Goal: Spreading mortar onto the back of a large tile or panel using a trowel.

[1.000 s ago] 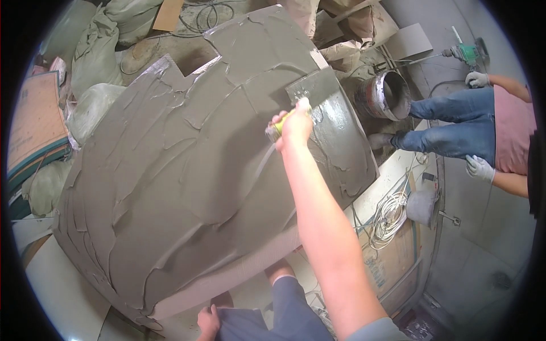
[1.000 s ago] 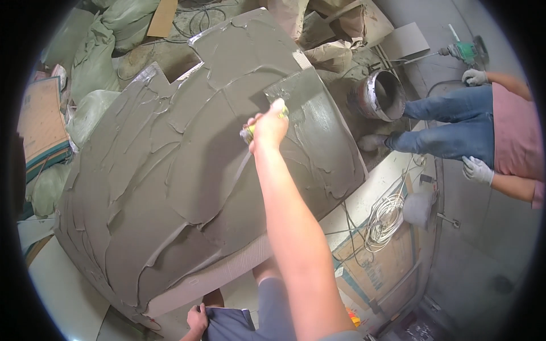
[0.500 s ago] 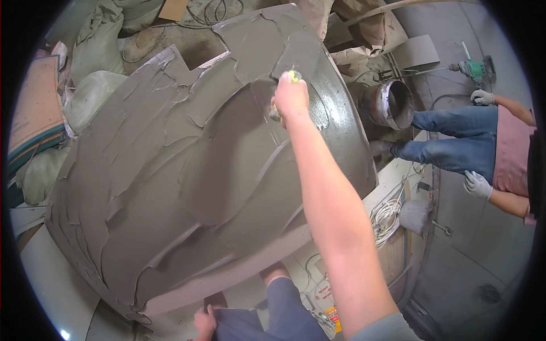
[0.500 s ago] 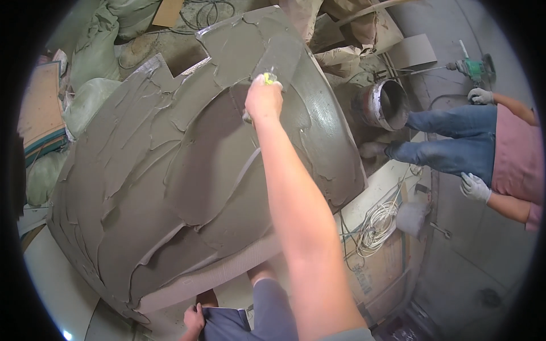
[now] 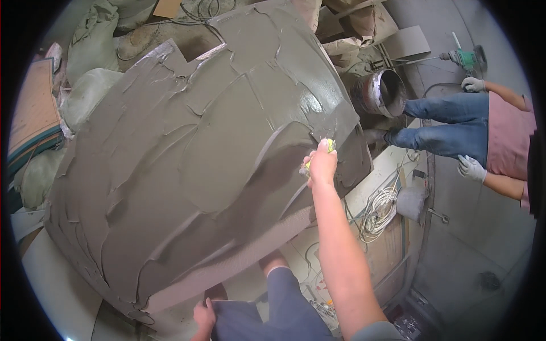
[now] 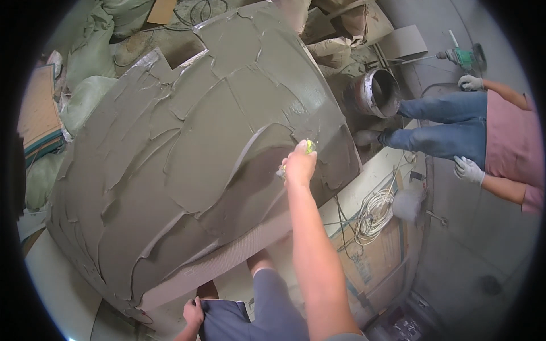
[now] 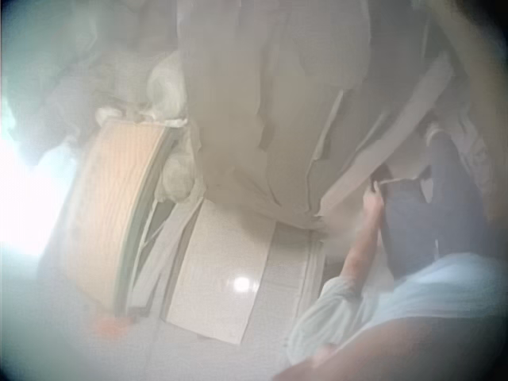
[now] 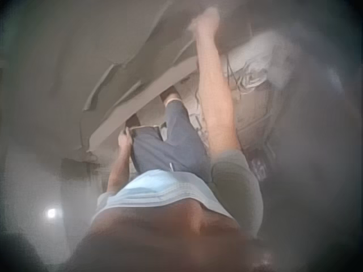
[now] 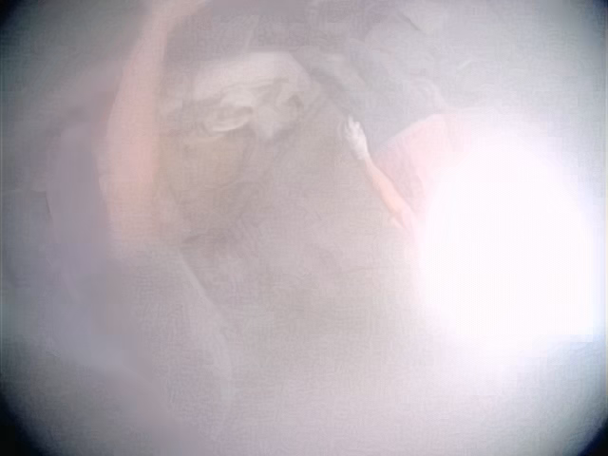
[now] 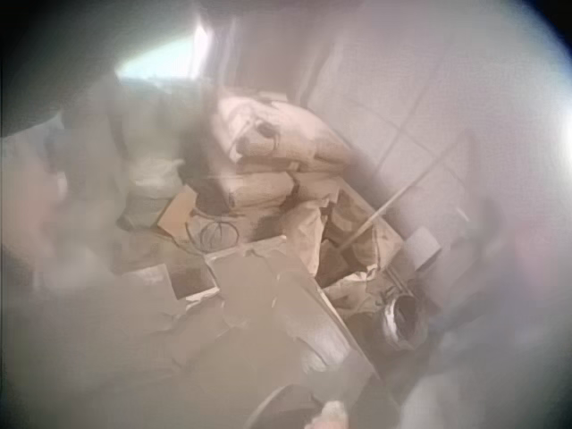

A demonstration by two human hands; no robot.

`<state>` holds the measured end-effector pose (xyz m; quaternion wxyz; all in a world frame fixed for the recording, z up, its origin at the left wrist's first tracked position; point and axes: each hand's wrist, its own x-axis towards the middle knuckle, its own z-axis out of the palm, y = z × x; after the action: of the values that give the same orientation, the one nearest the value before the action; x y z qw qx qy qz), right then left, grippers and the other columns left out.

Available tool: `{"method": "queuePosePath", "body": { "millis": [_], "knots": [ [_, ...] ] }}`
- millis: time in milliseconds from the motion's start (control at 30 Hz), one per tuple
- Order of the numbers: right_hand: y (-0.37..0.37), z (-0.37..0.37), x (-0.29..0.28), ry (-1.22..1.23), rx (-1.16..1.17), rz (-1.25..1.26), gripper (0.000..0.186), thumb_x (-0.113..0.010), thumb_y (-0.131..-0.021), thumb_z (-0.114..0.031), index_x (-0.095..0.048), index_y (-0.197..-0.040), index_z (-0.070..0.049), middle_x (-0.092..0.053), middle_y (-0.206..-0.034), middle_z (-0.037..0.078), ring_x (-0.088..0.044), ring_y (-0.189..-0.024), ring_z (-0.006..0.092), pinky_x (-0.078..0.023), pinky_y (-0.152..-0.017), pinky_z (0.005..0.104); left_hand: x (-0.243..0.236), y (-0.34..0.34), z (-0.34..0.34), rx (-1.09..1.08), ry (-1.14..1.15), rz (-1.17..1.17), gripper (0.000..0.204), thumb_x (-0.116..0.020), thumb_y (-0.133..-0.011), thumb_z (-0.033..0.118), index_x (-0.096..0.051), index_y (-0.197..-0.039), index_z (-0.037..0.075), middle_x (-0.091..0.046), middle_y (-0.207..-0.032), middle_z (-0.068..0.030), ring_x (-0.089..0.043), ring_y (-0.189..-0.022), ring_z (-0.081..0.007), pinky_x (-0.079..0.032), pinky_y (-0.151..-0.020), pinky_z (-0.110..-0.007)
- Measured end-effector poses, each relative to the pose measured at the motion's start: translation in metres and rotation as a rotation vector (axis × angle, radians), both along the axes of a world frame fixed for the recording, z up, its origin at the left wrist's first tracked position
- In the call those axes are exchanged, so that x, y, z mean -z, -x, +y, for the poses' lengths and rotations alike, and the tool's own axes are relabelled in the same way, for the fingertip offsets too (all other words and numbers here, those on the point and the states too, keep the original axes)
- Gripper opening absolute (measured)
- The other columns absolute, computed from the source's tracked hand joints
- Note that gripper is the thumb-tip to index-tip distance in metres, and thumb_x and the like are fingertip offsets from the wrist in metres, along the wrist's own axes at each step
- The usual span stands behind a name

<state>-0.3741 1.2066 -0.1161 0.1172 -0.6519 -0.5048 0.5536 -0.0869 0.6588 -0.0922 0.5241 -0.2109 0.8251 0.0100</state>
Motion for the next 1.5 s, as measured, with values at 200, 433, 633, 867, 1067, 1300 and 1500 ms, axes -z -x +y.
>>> {"method": "queuePosePath", "body": {
  "millis": [200,433,633,867,1067,1300,1500],
  "knots": [
    [-0.069,0.002,0.006,-0.001,0.105,-0.015,0.03,-0.048,-0.105,-0.034,-0.043,-0.103,-0.004,-0.05,-0.071,0.005,-0.051,-0.051,0.0143,-0.043,-0.043,0.0321,-0.007,0.005,0.0,-0.016,-0.031,0.079,0.05,-0.053,-0.097,0.046,-0.068,-0.091,-0.001,-0.068,-0.093,-0.025,-0.064,-0.091,-0.0443,-0.049,-0.081,-0.051],
    [-0.128,0.012,-0.003,0.024,0.144,-0.023,0.029,-0.047,-0.104,-0.037,-0.042,-0.099,-0.009,-0.05,-0.071,0.004,-0.052,-0.052,0.0155,-0.044,-0.045,0.0324,-0.008,0.015,0.006,-0.019,-0.031,0.083,0.05,-0.052,-0.098,0.046,-0.066,-0.087,-0.001,-0.068,-0.091,-0.0229,-0.064,-0.089,-0.0426,-0.049,-0.079,-0.051],
    [-0.179,0.021,-0.008,0.078,0.249,-0.005,0.032,-0.048,-0.104,-0.042,-0.044,-0.095,-0.011,-0.049,-0.07,0.002,-0.05,-0.051,0.0143,-0.042,-0.043,0.0306,-0.008,0.022,0.007,-0.014,-0.041,0.053,0.051,-0.052,-0.098,0.046,-0.064,-0.087,-0.002,-0.067,-0.091,-0.0246,-0.064,-0.09,-0.044,-0.048,-0.081,-0.051],
    [-0.236,0.024,0.004,0.128,0.283,0.021,0.043,-0.043,-0.103,-0.055,-0.041,-0.093,-0.014,-0.047,-0.07,0.001,-0.047,-0.05,0.0129,-0.039,-0.042,0.0287,-0.004,0.024,0.006,0.025,-0.037,0.068,0.051,-0.052,-0.098,0.046,-0.065,-0.088,-0.002,-0.067,-0.091,-0.0242,-0.064,-0.09,-0.0433,-0.049,-0.081,-0.05],
    [-0.275,0.007,-0.002,0.007,0.275,-0.194,0.041,-0.05,-0.102,-0.051,-0.042,-0.097,-0.011,-0.047,-0.068,0.003,-0.047,-0.047,0.014,-0.04,-0.041,0.0291,-0.003,0.021,0.008,-0.007,-0.04,0.057,0.049,-0.053,-0.097,0.046,-0.068,-0.091,-0.001,-0.068,-0.092,-0.0234,-0.065,-0.091,-0.0422,-0.049,-0.082,-0.049],
    [-0.277,0.029,-0.022,-0.179,-0.146,-0.132,0.031,-0.045,-0.107,-0.037,-0.046,-0.098,-0.007,-0.049,-0.066,0.003,-0.047,-0.048,0.0117,-0.041,-0.042,0.027,-0.011,0.022,-0.001,-0.05,-0.006,0.044,0.048,-0.053,-0.097,0.046,-0.069,-0.095,0.0,-0.069,-0.095,-0.0244,-0.064,-0.095,-0.0436,-0.049,-0.084,-0.05],
    [-0.184,0.066,-0.001,0.08,-0.502,-0.138,0.039,-0.041,-0.108,-0.043,-0.048,-0.09,-0.009,-0.046,-0.064,0.0,-0.042,-0.047,0.0083,-0.037,-0.043,0.0243,-0.011,0.024,0.002,-0.074,-0.054,0.013,0.053,-0.049,-0.099,0.048,-0.066,-0.099,-0.002,-0.065,-0.104,-0.0285,-0.061,-0.102,-0.0453,-0.047,-0.089,-0.051]
  ]
}}
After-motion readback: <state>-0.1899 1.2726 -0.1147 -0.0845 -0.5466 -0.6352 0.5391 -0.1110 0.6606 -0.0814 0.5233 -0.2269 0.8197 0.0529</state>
